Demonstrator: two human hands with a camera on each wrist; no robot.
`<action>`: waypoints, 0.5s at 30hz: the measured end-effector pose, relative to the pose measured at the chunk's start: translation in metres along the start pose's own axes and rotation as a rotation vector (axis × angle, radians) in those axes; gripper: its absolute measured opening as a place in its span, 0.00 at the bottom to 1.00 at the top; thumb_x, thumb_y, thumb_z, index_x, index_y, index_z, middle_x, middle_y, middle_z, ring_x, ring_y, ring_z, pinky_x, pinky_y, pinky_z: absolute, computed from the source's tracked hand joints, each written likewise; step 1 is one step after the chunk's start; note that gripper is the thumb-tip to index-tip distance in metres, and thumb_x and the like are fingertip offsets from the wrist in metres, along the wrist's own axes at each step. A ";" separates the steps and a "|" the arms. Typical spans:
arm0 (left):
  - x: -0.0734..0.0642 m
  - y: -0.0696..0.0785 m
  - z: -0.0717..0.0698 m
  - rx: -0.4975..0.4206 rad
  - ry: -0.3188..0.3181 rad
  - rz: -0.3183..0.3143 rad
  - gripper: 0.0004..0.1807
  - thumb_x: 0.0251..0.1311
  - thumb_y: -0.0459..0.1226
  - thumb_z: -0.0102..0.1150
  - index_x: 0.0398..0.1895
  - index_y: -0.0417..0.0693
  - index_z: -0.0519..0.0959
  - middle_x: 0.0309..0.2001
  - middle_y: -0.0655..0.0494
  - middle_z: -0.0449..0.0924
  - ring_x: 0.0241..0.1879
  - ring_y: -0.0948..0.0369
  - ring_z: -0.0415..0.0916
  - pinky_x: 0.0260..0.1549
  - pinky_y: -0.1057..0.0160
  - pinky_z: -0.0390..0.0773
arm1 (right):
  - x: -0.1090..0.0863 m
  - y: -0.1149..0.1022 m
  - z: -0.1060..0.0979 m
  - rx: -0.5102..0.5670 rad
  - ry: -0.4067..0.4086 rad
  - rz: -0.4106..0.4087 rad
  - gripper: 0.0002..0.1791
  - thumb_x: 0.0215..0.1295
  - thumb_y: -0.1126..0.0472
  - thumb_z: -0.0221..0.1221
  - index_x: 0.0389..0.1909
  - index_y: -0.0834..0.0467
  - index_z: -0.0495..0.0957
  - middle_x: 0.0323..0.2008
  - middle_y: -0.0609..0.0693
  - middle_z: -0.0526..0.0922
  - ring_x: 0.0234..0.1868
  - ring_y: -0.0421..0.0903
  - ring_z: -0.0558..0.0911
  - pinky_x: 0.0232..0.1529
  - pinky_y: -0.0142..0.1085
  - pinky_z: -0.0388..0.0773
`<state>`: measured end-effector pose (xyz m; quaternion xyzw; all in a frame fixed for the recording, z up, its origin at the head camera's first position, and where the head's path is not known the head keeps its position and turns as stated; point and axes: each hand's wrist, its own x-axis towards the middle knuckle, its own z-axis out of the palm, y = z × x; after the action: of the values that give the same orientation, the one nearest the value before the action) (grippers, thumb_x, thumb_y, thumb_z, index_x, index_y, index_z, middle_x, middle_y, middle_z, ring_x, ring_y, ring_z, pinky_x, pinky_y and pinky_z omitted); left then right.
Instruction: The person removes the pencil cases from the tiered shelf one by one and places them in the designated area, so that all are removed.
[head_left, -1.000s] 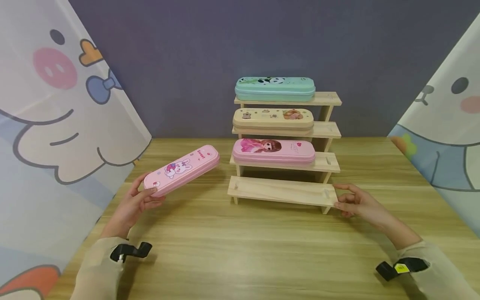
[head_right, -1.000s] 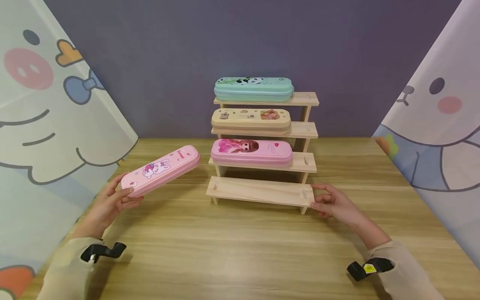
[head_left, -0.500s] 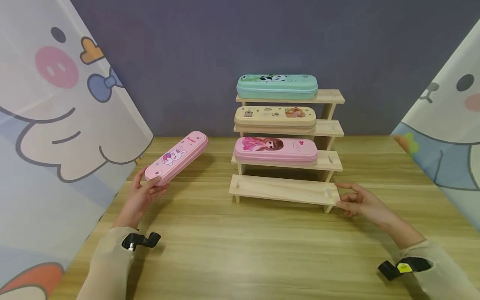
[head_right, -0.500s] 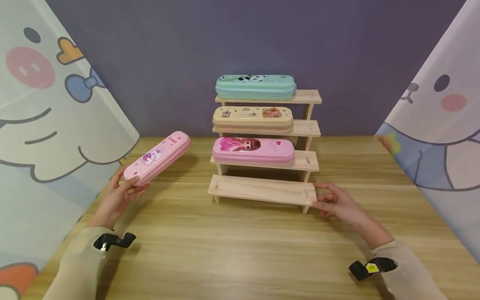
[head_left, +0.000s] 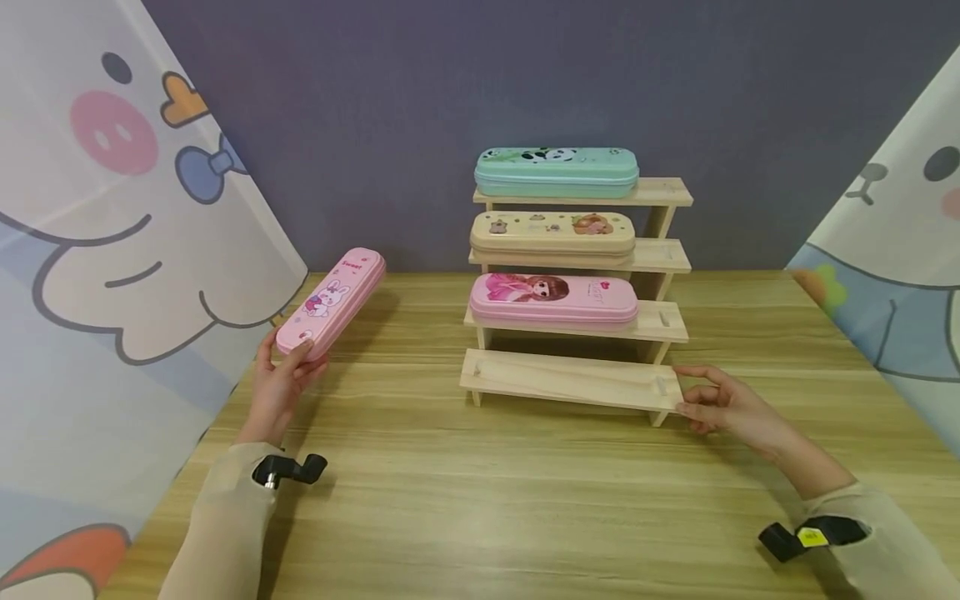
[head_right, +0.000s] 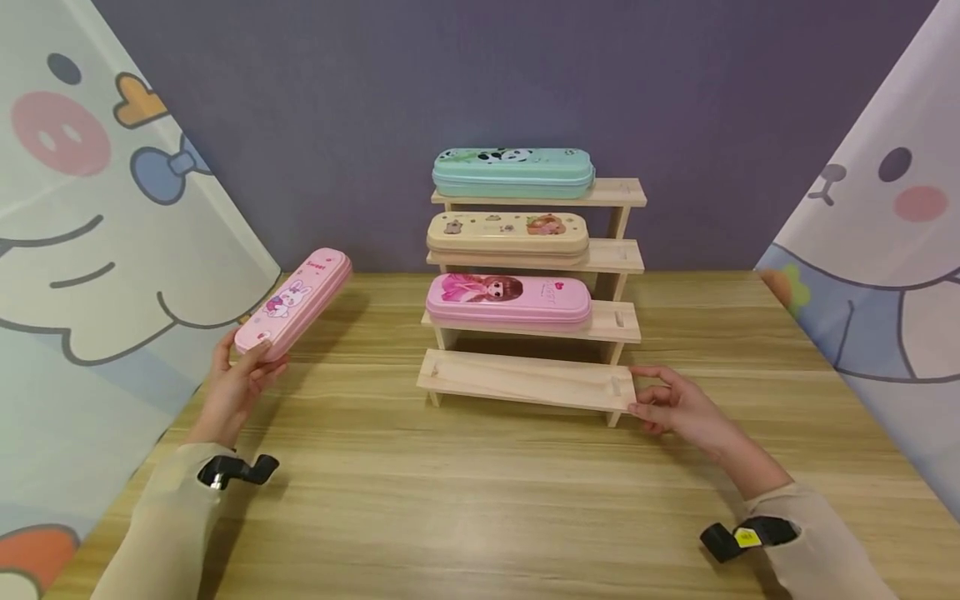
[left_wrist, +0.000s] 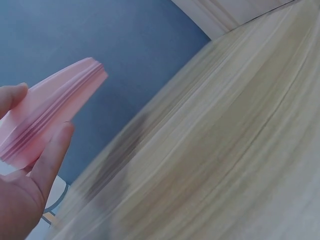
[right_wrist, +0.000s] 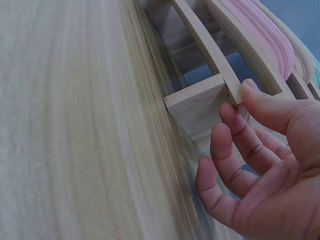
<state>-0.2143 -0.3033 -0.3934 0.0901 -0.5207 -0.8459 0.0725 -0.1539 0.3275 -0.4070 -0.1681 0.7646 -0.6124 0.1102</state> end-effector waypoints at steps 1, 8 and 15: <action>0.001 0.000 0.000 -0.003 0.009 -0.001 0.38 0.67 0.29 0.59 0.71 0.62 0.50 0.39 0.55 0.81 0.32 0.56 0.87 0.38 0.60 0.85 | 0.000 0.000 0.000 0.001 0.000 -0.001 0.29 0.71 0.73 0.55 0.62 0.37 0.69 0.38 0.45 0.83 0.29 0.43 0.82 0.31 0.35 0.83; 0.005 0.000 0.000 -0.014 0.073 0.005 0.36 0.68 0.29 0.58 0.70 0.63 0.52 0.39 0.55 0.79 0.31 0.56 0.86 0.37 0.62 0.86 | 0.000 -0.001 0.001 0.010 -0.002 -0.005 0.29 0.71 0.73 0.55 0.62 0.38 0.68 0.38 0.45 0.84 0.29 0.42 0.81 0.30 0.35 0.83; 0.013 0.000 -0.005 -0.058 0.120 0.014 0.38 0.66 0.28 0.59 0.70 0.62 0.52 0.41 0.53 0.76 0.30 0.55 0.86 0.35 0.61 0.86 | 0.001 0.000 0.002 0.025 -0.003 -0.011 0.29 0.70 0.74 0.55 0.62 0.40 0.68 0.38 0.46 0.84 0.29 0.42 0.80 0.29 0.35 0.82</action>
<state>-0.2259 -0.3106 -0.3966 0.1348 -0.4914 -0.8532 0.1118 -0.1541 0.3255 -0.4072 -0.1719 0.7556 -0.6224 0.1103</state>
